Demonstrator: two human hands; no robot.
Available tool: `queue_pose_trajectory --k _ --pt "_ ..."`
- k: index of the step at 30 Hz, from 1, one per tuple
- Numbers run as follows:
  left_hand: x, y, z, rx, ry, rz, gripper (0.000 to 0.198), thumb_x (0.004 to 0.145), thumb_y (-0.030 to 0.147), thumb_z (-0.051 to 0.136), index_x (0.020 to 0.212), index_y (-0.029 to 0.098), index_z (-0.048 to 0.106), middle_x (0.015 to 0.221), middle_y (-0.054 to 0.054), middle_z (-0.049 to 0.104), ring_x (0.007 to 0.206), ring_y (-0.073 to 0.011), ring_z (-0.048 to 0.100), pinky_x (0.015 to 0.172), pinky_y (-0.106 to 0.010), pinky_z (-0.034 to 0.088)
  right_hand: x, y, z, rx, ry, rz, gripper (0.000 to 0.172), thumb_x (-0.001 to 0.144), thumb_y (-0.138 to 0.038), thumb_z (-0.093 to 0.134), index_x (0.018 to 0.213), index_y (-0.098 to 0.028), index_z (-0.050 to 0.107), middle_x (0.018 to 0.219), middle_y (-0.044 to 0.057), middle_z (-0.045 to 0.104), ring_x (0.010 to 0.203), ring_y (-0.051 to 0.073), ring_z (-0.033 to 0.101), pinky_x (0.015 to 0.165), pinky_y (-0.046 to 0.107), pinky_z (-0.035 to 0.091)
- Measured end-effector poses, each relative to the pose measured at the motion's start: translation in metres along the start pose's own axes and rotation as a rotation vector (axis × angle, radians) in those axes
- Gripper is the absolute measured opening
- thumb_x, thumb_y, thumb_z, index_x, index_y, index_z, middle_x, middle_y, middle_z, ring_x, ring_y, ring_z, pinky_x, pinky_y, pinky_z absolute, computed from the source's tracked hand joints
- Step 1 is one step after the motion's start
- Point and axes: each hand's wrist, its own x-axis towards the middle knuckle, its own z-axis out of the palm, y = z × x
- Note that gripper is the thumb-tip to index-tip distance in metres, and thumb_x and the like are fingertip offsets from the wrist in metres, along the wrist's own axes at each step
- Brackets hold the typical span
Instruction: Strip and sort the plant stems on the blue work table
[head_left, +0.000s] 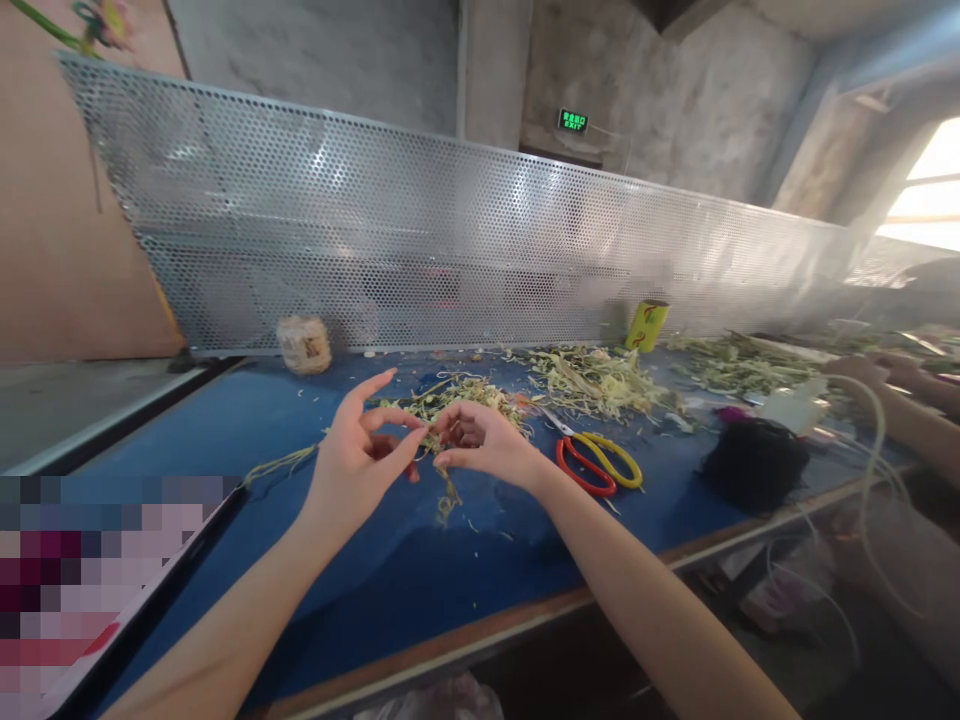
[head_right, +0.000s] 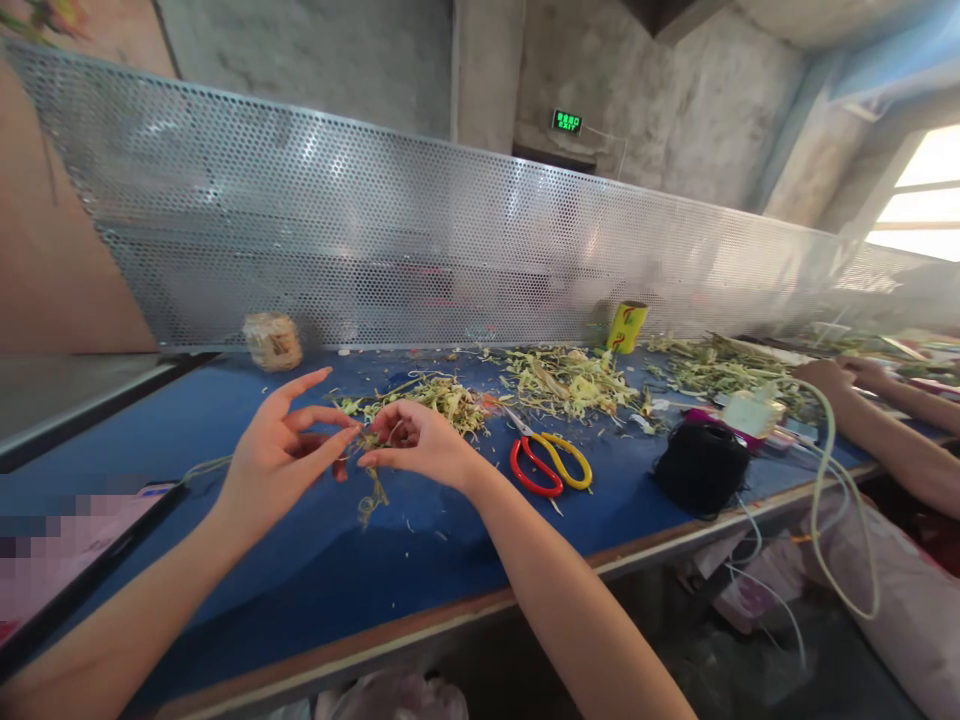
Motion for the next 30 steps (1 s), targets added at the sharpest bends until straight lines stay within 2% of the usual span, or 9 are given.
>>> queue_pose_trajectory --k 5,10,14,21,25,30 --pt "-0.0011 -0.0051 -0.0004 0.039 -0.048 0.011 0.055 0.069 0.025 0.058 0.118 0.023 0.032 0.079 0.000 0.057 0.041 -0.0082 0.055 0.044 -0.024 0.046 -0.0024 0.0021 0.0027 -0.319 0.026 -0.047 0.019 0.074 -0.031 0.054 0.071 -0.018 0.042 0.062 -0.005 0.040 0.051 0.006 0.035 0.048 0.019 0.031" --pt "-0.0013 -0.0057 0.0003 0.052 -0.084 -0.003 0.053 0.071 0.026 0.056 0.118 0.021 0.031 0.080 0.000 0.057 0.041 -0.0075 0.054 0.044 -0.023 0.045 -0.0023 0.0027 0.0020 -0.513 -0.042 -0.116 0.022 0.081 -0.029 0.043 0.063 -0.017 0.042 0.058 -0.005 0.039 0.054 0.007 0.036 0.051 0.019 0.030" --pt "-0.0013 -0.0062 0.0003 0.073 -0.117 -0.013 0.051 0.071 0.026 0.055 0.117 0.020 0.033 0.081 -0.001 0.057 0.042 -0.0070 0.053 0.045 -0.023 0.044 -0.0031 0.0028 0.0017 -0.560 -0.069 -0.114 0.023 0.084 -0.029 0.039 0.065 -0.017 0.044 0.058 -0.004 0.040 0.055 0.008 0.038 0.052 0.019 0.031" --pt "-0.0009 -0.0076 0.0005 0.093 -0.111 -0.001 0.051 0.072 0.027 0.054 0.118 0.020 0.032 0.081 -0.001 0.056 0.042 -0.0077 0.054 0.045 -0.024 0.044 -0.0042 0.0037 0.0013 -0.490 -0.115 -0.107 0.033 0.088 -0.029 0.031 0.059 -0.017 0.041 0.057 -0.004 0.044 0.055 0.007 0.043 0.057 0.019 0.035" --pt "0.0003 -0.0094 0.0013 0.063 -0.114 -0.010 0.062 0.070 0.030 0.058 0.123 0.022 0.028 0.086 -0.003 0.059 0.042 -0.0082 0.054 0.047 -0.025 0.046 -0.0035 0.0029 0.0014 -0.562 -0.069 -0.104 0.032 0.087 -0.025 0.033 0.058 -0.017 0.041 0.055 -0.004 0.044 0.052 0.007 0.042 0.055 0.019 0.034" --pt "0.0006 -0.0090 0.0010 0.031 -0.106 -0.031 0.071 0.067 0.030 0.061 0.128 0.024 0.025 0.090 -0.006 0.062 0.043 -0.0097 0.056 0.048 -0.027 0.047 -0.0042 -0.0010 0.0021 -0.617 -0.078 -0.139 0.027 0.085 -0.021 0.034 0.060 -0.017 0.043 0.056 -0.004 0.045 0.053 0.007 0.044 0.055 0.019 0.034"
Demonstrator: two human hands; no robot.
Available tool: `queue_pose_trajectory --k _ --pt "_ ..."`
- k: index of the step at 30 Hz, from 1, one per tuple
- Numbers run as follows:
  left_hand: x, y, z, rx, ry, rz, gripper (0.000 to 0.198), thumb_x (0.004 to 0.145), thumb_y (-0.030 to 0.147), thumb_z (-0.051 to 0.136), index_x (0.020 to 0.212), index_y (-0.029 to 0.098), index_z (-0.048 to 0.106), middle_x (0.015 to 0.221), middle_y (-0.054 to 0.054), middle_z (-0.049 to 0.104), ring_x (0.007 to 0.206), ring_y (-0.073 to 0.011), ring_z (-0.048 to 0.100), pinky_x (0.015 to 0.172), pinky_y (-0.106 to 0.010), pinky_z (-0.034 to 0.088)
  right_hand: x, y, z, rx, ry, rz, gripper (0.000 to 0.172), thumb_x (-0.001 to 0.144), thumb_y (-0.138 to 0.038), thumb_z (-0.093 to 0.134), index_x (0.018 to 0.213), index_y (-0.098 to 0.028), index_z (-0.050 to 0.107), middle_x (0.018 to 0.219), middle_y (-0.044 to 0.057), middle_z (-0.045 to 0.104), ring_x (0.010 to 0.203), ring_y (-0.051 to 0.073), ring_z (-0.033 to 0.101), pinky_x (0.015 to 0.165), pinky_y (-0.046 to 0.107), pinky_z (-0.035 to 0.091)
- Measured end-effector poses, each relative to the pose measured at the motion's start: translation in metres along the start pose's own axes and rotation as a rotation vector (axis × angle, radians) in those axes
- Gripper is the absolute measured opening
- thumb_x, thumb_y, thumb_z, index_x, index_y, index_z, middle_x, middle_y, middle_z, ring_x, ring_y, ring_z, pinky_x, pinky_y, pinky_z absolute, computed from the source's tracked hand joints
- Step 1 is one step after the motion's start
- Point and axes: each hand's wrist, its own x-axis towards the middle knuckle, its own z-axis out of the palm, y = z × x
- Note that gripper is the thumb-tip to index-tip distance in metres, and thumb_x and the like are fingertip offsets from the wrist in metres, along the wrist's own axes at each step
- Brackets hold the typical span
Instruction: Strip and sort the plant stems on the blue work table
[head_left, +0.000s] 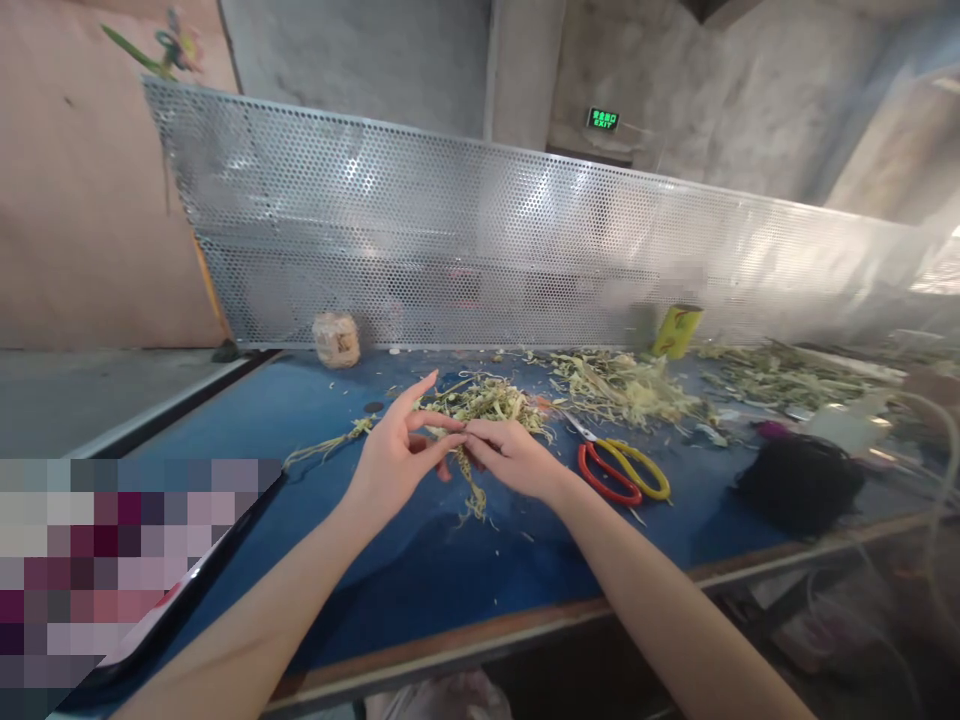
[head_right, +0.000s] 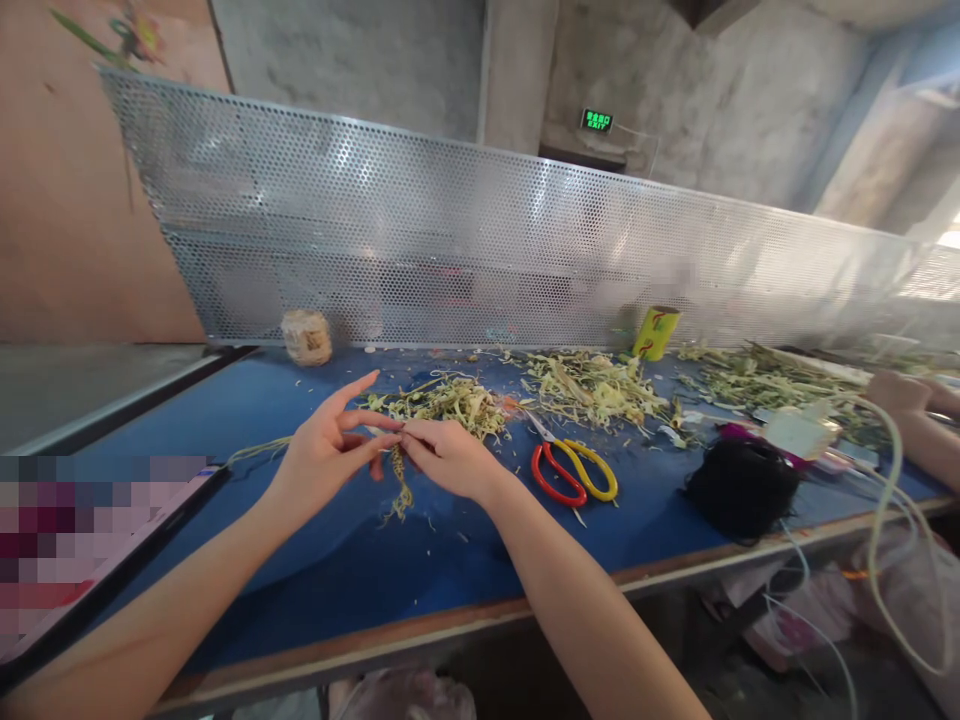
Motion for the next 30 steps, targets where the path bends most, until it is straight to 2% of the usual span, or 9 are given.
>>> queue_pose_trajectory --k 5,11,19,24,27,30 --pt "-0.0001 0.0044 -0.0007 -0.026 0.054 -0.035 0.067 0.066 0.031 0.062 0.125 0.023 0.030 0.077 -0.003 0.063 0.040 -0.0096 0.053 0.035 -0.020 0.038 0.0012 0.0010 0.0007 -0.035 0.037 -0.004 0.027 0.084 -0.022 0.034 0.058 -0.018 0.040 0.053 -0.004 0.040 0.051 0.007 0.040 0.052 0.019 0.031" --pt "0.0029 0.0041 0.0007 -0.212 0.027 -0.134 0.064 0.064 0.028 0.064 0.120 0.022 0.034 0.076 0.000 0.059 0.032 -0.0012 0.039 0.031 -0.015 0.026 0.0032 0.0056 0.0023 0.012 0.103 0.027 0.028 0.083 -0.023 0.034 0.056 -0.017 0.038 0.052 -0.005 0.037 0.050 0.007 0.035 0.050 0.018 0.028" --pt "0.0044 0.0020 -0.0009 -0.210 -0.084 -0.209 0.054 0.063 0.028 0.066 0.110 0.018 0.040 0.070 0.001 0.060 0.031 -0.0008 0.035 0.031 -0.015 0.024 0.0032 0.0077 0.0031 -0.103 0.111 0.063 0.026 0.082 -0.025 0.037 0.058 -0.017 0.044 0.053 -0.005 0.035 0.050 0.006 0.034 0.049 0.018 0.023" --pt "0.0043 0.0009 -0.0022 -0.185 -0.125 -0.235 0.052 0.065 0.029 0.064 0.109 0.018 0.039 0.071 -0.003 0.064 0.033 -0.0015 0.036 0.033 -0.016 0.027 0.0010 0.0036 0.0005 -0.250 0.121 0.045 0.022 0.080 -0.022 0.041 0.061 -0.018 0.052 0.055 -0.004 0.046 0.053 0.007 0.040 0.050 0.018 0.024" --pt "0.0041 0.0021 -0.0011 -0.170 -0.102 -0.214 0.053 0.065 0.029 0.065 0.109 0.018 0.038 0.070 -0.001 0.063 0.034 -0.0025 0.038 0.032 -0.015 0.027 -0.0002 0.0032 -0.0007 -0.264 0.156 -0.017 0.021 0.081 -0.022 0.041 0.072 -0.020 0.060 0.068 -0.001 0.058 0.064 0.009 0.050 0.056 0.018 0.032" --pt "0.0046 0.0025 -0.0001 -0.185 -0.013 -0.156 0.053 0.064 0.028 0.064 0.109 0.019 0.039 0.069 0.002 0.060 0.032 -0.0020 0.037 0.031 -0.016 0.026 -0.0005 0.0043 -0.0006 -0.205 0.249 -0.054 0.025 0.084 -0.026 0.039 0.094 -0.023 0.062 0.092 0.002 0.063 0.085 0.012 0.055 0.070 0.022 0.039"
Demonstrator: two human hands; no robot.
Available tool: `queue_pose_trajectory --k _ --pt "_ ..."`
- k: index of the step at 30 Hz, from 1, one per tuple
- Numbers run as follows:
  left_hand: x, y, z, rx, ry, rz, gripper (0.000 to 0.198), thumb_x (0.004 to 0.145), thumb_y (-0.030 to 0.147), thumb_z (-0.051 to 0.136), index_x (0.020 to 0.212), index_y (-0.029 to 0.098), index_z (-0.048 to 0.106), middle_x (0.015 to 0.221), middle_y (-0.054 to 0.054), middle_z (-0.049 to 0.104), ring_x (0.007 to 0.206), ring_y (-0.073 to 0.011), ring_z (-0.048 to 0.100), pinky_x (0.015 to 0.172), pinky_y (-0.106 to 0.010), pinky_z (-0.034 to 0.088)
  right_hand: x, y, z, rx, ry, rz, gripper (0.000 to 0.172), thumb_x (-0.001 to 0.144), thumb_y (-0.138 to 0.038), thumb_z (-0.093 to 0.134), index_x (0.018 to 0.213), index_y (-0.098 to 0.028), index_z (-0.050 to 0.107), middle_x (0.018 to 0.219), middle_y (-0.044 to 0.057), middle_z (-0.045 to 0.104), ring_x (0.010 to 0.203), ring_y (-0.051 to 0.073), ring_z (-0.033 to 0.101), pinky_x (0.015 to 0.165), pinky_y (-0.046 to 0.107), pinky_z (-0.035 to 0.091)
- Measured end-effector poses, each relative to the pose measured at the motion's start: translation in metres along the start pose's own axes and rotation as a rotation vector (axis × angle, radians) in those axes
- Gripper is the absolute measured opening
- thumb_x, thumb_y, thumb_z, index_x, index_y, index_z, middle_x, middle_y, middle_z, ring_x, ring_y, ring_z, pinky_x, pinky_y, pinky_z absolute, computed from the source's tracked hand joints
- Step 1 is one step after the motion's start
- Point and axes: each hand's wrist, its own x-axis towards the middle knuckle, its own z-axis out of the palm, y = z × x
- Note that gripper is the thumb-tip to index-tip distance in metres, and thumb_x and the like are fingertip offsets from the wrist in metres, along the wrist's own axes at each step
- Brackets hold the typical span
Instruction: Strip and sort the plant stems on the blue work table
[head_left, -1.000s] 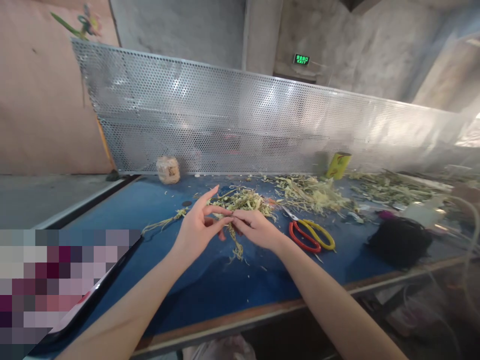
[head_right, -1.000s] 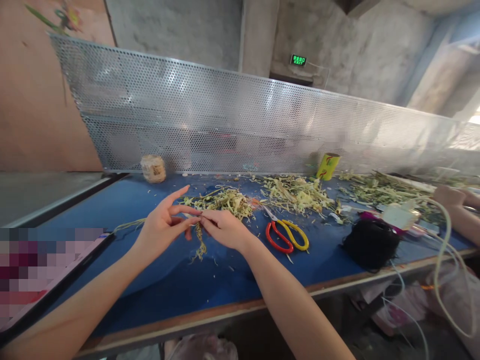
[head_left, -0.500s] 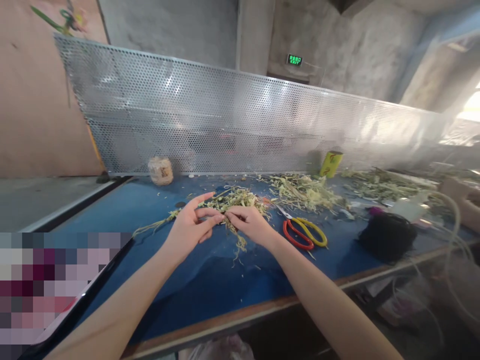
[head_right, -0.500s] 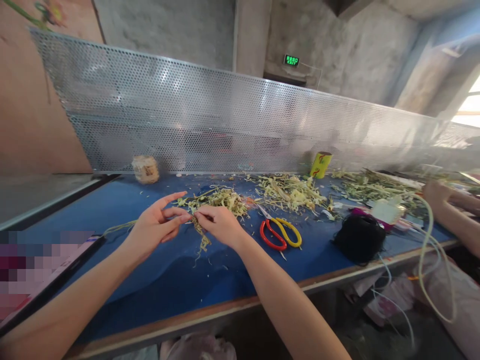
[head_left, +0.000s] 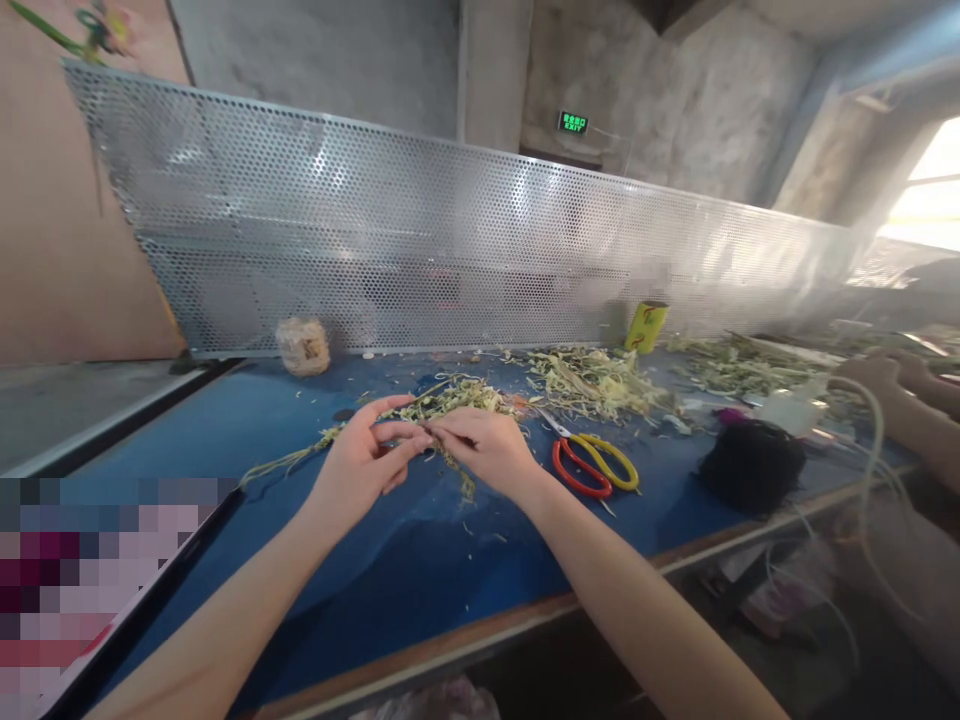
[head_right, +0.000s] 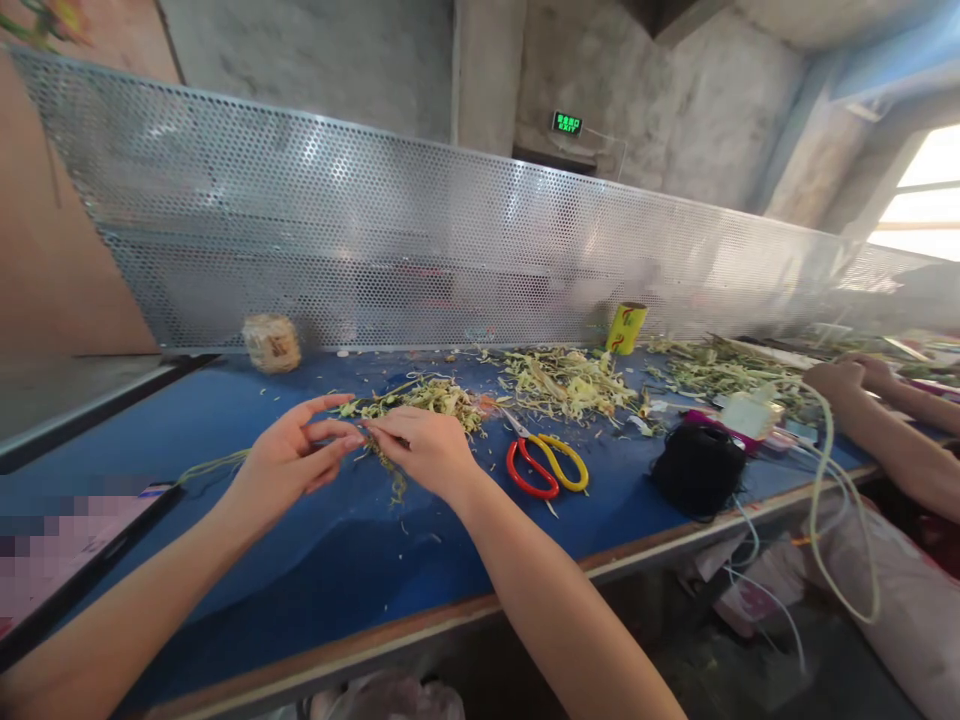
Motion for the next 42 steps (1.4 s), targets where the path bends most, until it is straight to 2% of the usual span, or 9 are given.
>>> queue_pose_trajectory --k 5,12,17,22,26,30,34,37,42 --pt "0.001 -0.001 0.000 -0.003 0.111 0.075 0.062 0.065 0.026 0.063 0.119 0.022 0.035 0.075 0.002 0.057 0.035 -0.0022 0.040 0.033 -0.017 0.029 0.000 -0.001 0.003 0.134 0.057 -0.047 0.027 0.083 -0.027 0.041 0.102 -0.027 0.060 0.099 0.002 0.063 0.093 0.014 0.055 0.082 0.028 0.042" --pt "0.000 -0.002 0.000 0.070 0.160 0.115 0.068 0.065 0.026 0.063 0.124 0.023 0.030 0.076 0.003 0.057 0.036 -0.0036 0.044 0.035 -0.019 0.034 0.001 0.001 0.007 0.214 0.145 0.003 0.019 0.079 -0.031 0.049 0.086 -0.025 0.066 0.086 0.003 0.064 0.081 0.015 0.057 0.074 0.028 0.046" --pt "0.002 -0.004 -0.001 0.102 0.120 0.082 0.067 0.065 0.027 0.062 0.123 0.021 0.030 0.075 0.003 0.056 0.035 -0.0040 0.044 0.035 -0.019 0.034 0.005 -0.002 0.004 0.317 0.187 0.053 0.012 0.074 -0.031 0.057 0.073 -0.023 0.066 0.081 0.003 0.063 0.079 0.015 0.057 0.071 0.029 0.047" --pt "0.003 -0.005 -0.001 0.131 0.089 0.024 0.068 0.063 0.030 0.062 0.122 0.020 0.031 0.078 0.000 0.057 0.034 -0.0050 0.045 0.034 -0.020 0.034 0.006 -0.005 0.004 0.483 0.063 0.086 0.006 0.070 -0.025 0.061 0.073 -0.024 0.066 0.081 0.001 0.064 0.080 0.014 0.057 0.070 0.027 0.047" --pt "0.002 -0.007 -0.002 0.152 0.085 0.022 0.066 0.064 0.029 0.062 0.122 0.020 0.030 0.080 -0.001 0.058 0.035 -0.0058 0.046 0.037 -0.022 0.037 0.006 -0.004 0.008 0.651 -0.012 0.190 0.007 0.068 -0.022 0.062 0.074 -0.020 0.066 0.078 0.001 0.064 0.075 0.013 0.059 0.069 0.027 0.046" --pt "0.000 -0.005 -0.001 0.242 0.125 0.102 0.062 0.067 0.029 0.060 0.122 0.021 0.031 0.083 -0.002 0.060 0.037 -0.0068 0.048 0.040 -0.023 0.039 0.009 -0.003 0.009 0.865 0.005 0.357 0.022 0.063 -0.019 0.065 0.084 -0.018 0.061 0.071 -0.001 0.063 0.067 0.011 0.059 0.058 0.022 0.045" --pt "-0.004 -0.001 0.001 0.284 0.134 0.215 0.059 0.068 0.026 0.059 0.122 0.022 0.033 0.080 -0.002 0.062 0.049 -0.0102 0.055 0.051 -0.025 0.044 0.010 0.000 0.004 0.958 -0.026 0.498 0.040 0.058 -0.019 0.068 0.094 -0.019 0.052 0.067 -0.003 0.062 0.048 0.006 0.050 0.038 0.015 0.032" --pt "-0.006 0.001 -0.001 0.297 0.127 0.266 0.052 0.069 0.027 0.059 0.116 0.021 0.038 0.076 -0.002 0.064 0.064 -0.0146 0.059 0.059 -0.027 0.046 0.008 0.001 0.000 1.064 -0.103 0.499 0.043 0.060 -0.020 0.068 0.098 -0.020 0.049 0.066 -0.004 0.062 0.043 0.004 0.044 0.035 0.014 0.028" --pt "-0.005 0.002 -0.005 0.445 0.104 0.323 0.040 0.070 0.031 0.058 0.106 0.022 0.043 0.074 0.000 0.064 0.071 -0.0167 0.059 0.063 -0.030 0.044 0.007 0.001 -0.002 1.175 -0.184 0.506 0.044 0.059 -0.019 0.069 0.098 -0.019 0.050 0.066 -0.004 0.061 0.045 0.003 0.044 0.036 0.013 0.028"
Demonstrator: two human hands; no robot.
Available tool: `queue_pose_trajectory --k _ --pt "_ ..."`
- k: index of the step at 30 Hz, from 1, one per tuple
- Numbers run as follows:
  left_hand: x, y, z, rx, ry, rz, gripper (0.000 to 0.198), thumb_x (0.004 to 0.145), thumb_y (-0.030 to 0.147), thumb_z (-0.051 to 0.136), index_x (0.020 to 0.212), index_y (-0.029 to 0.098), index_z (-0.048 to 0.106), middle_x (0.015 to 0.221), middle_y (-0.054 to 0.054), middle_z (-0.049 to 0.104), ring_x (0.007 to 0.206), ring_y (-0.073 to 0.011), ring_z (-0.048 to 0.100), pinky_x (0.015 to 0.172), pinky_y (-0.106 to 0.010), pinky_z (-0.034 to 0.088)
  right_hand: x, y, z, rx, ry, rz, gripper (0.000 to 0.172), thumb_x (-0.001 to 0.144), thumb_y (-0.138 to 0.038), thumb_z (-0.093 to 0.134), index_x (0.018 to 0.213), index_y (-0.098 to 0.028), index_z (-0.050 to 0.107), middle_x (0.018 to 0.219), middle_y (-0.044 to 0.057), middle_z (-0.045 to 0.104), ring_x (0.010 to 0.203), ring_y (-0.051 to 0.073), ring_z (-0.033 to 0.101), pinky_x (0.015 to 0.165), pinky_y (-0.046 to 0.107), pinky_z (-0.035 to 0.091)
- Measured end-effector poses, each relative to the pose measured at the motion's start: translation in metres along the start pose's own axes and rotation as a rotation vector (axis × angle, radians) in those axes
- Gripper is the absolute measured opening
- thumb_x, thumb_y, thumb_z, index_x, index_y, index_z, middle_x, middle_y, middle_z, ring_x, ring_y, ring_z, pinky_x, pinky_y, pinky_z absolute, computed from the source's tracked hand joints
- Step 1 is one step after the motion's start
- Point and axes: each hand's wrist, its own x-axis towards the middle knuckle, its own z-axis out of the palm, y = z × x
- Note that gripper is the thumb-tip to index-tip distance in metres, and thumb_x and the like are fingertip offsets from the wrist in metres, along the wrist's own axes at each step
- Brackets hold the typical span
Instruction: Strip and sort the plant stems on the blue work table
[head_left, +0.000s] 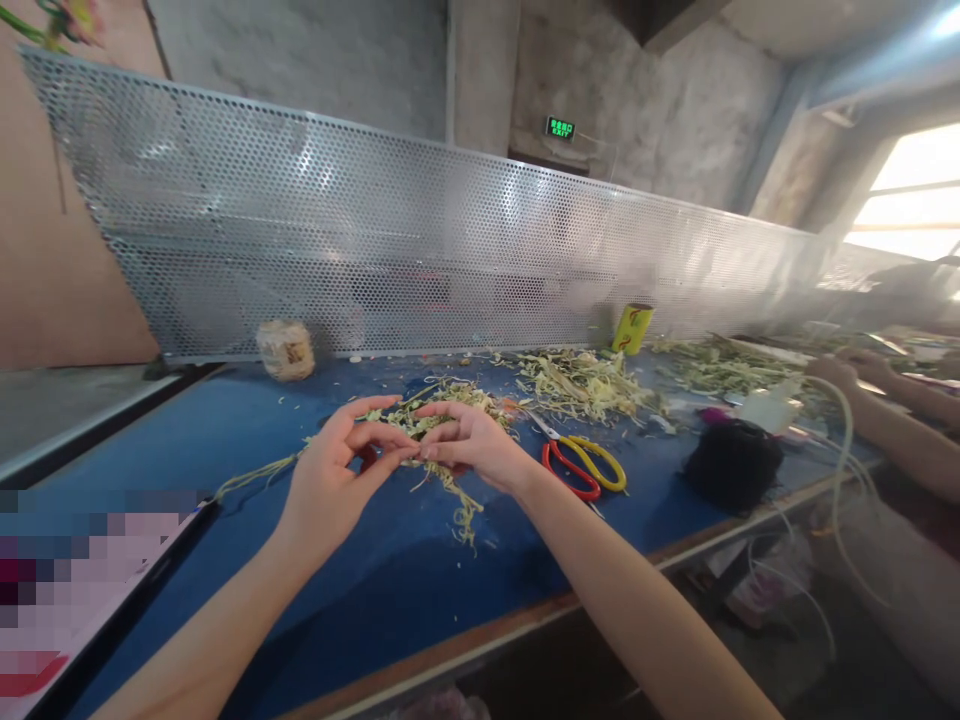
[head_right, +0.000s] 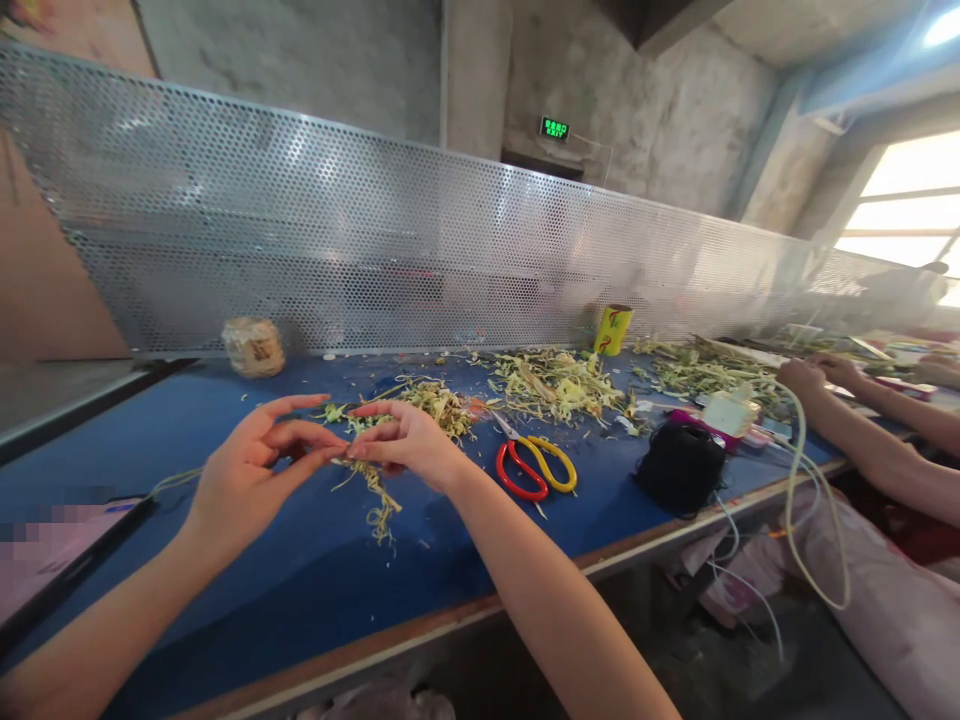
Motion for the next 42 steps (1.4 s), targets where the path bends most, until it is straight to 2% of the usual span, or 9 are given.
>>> queue_pose_trajectory --k 5,9,12,19,23,27,33,39,42 --pt "0.004 -0.005 -0.002 0.153 -0.004 0.071 0.024 0.071 0.036 0.056 0.089 0.020 0.051 0.081 -0.001 0.064 0.088 -0.0190 0.056 0.074 -0.033 0.043 0.001 -0.001 -0.002 0.074 0.048 -0.014 0.042 0.057 -0.019 0.070 0.096 -0.019 0.052 0.065 -0.006 0.060 0.043 0.003 0.044 0.035 0.014 0.027" --pt "0.007 -0.008 -0.002 0.289 -0.009 0.008 0.021 0.071 0.038 0.055 0.078 0.019 0.056 0.098 -0.004 0.062 0.084 -0.0196 0.056 0.063 -0.030 0.044 0.001 0.000 -0.004 0.048 0.072 -0.042 0.044 0.056 -0.020 0.071 0.094 -0.018 0.051 0.062 -0.006 0.059 0.043 0.003 0.044 0.036 0.014 0.026" --pt "0.006 -0.008 -0.001 0.317 -0.026 -0.032 0.020 0.072 0.038 0.053 0.077 0.019 0.057 0.094 -0.004 0.063 0.085 -0.0196 0.056 0.060 -0.029 0.044 0.002 0.003 -0.005 -0.056 0.064 -0.003 0.046 0.054 -0.021 0.073 0.094 -0.018 0.051 0.061 -0.006 0.060 0.044 0.004 0.046 0.036 0.014 0.028" --pt "0.001 -0.002 -0.002 0.161 -0.092 0.114 0.017 0.072 0.034 0.056 0.082 0.020 0.056 0.088 -0.002 0.064 0.094 -0.0176 0.053 0.085 -0.032 0.039 -0.001 0.001 -0.006 -0.093 -0.033 0.161 0.047 0.056 -0.023 0.073 0.097 -0.018 0.051 0.069 -0.003 0.061 0.050 0.005 0.051 0.042 0.015 0.037" --pt "0.000 -0.001 0.000 -0.044 -0.159 0.062 0.035 0.069 0.029 0.060 0.100 0.020 0.048 0.068 0.000 0.065 0.089 -0.0177 0.055 0.078 -0.031 0.043 -0.003 0.000 -0.004 -0.022 -0.195 0.166 0.049 0.055 -0.018 0.073 0.098 -0.017 0.051 0.064 -0.005 0.059 0.050 0.005 0.052 0.043 0.015 0.037" --pt "0.000 0.000 0.001 -0.216 -0.285 -0.015 0.039 0.069 0.025 0.060 0.103 0.019 0.043 0.065 0.002 0.064 0.071 -0.0142 0.059 0.070 -0.028 0.046 -0.003 0.001 -0.004 0.030 -0.329 0.140 0.051 0.056 -0.015 0.072 0.101 -0.017 0.048 0.062 -0.005 0.059 0.051 0.005 0.053 0.045 0.015 0.039" --pt "-0.002 0.006 0.001 -0.255 -0.291 -0.043 0.037 0.068 0.023 0.061 0.099 0.020 0.042 0.062 0.003 0.064 0.069 -0.0131 0.060 0.069 -0.026 0.046 -0.004 0.000 -0.003 0.071 -0.349 0.153 0.065 0.053 -0.012 0.074 0.111 -0.016 0.044 0.066 -0.004 0.061 0.057 0.006 0.057 0.053 0.017 0.045" --pt "-0.002 0.008 0.001 -0.181 -0.285 -0.024 0.033 0.068 0.027 0.060 0.095 0.021 0.041 0.060 0.004 0.062 0.062 -0.0130 0.059 0.065 -0.026 0.046 -0.004 0.002 -0.003 0.076 -0.332 0.138 0.071 0.052 -0.013 0.074 0.115 -0.017 0.042 0.067 -0.004 0.062 0.059 0.006 0.058 0.057 0.017 0.045" --pt "-0.002 0.007 0.000 -0.125 -0.284 0.023 0.032 0.071 0.029 0.057 0.096 0.022 0.039 0.064 0.004 0.061 0.068 -0.0144 0.059 0.068 -0.028 0.045 -0.004 0.002 -0.003 0.054 -0.313 0.124 0.069 0.052 -0.013 0.074 0.113 -0.016 0.043 0.069 -0.004 0.062 0.062 0.007 0.059 0.060 0.019 0.046"
